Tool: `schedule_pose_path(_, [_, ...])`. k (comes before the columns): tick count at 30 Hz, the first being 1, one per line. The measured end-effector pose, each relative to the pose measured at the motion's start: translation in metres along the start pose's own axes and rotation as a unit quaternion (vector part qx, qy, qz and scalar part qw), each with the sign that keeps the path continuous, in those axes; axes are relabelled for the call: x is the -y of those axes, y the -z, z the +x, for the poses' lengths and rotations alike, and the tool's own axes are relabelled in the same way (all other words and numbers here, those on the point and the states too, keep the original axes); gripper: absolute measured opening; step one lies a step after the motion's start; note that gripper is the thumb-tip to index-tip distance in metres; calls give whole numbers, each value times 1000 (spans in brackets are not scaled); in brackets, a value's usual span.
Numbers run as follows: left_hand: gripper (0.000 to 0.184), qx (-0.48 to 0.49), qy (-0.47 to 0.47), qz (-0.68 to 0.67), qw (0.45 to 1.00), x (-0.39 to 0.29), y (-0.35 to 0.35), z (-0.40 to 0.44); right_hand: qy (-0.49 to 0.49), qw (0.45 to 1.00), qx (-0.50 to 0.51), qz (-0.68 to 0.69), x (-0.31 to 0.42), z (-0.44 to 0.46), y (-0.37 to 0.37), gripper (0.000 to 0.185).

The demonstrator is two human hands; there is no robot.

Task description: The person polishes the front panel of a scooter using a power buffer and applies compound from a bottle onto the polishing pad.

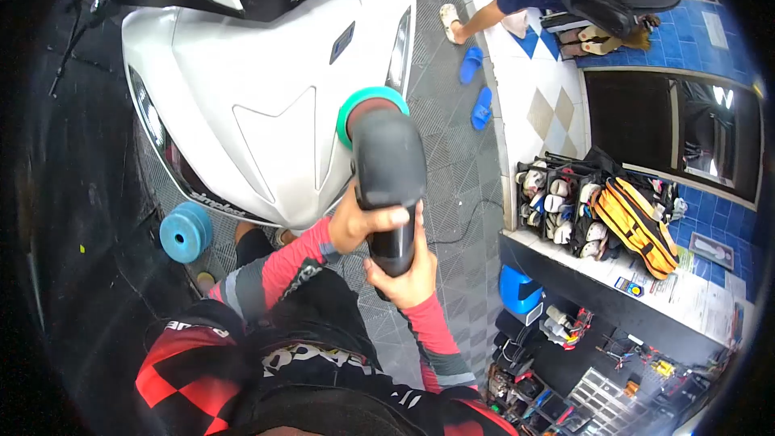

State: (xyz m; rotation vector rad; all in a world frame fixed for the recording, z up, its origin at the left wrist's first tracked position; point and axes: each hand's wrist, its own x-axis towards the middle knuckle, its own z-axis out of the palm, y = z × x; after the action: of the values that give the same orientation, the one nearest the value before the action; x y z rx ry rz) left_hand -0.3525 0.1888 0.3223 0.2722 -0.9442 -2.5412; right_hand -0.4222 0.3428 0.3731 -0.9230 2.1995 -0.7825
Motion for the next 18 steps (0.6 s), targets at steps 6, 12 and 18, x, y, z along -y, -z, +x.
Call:
schedule_pose_path(6, [51, -6, -49, -172, 984, -61, -10, 62, 122, 986, -91, -62, 75, 64, 27, 61])
schedule_pose_path(12, [48, -13, -40, -211, 977, -84, -8, 85, 85, 993, -73, -30, 107, 85, 36, 53])
schedule_pose_path(18, [41, -13, -7, -157, 987, -33, -11, 18, 45, 997, -46, -47, 50, 19, 14, 67])
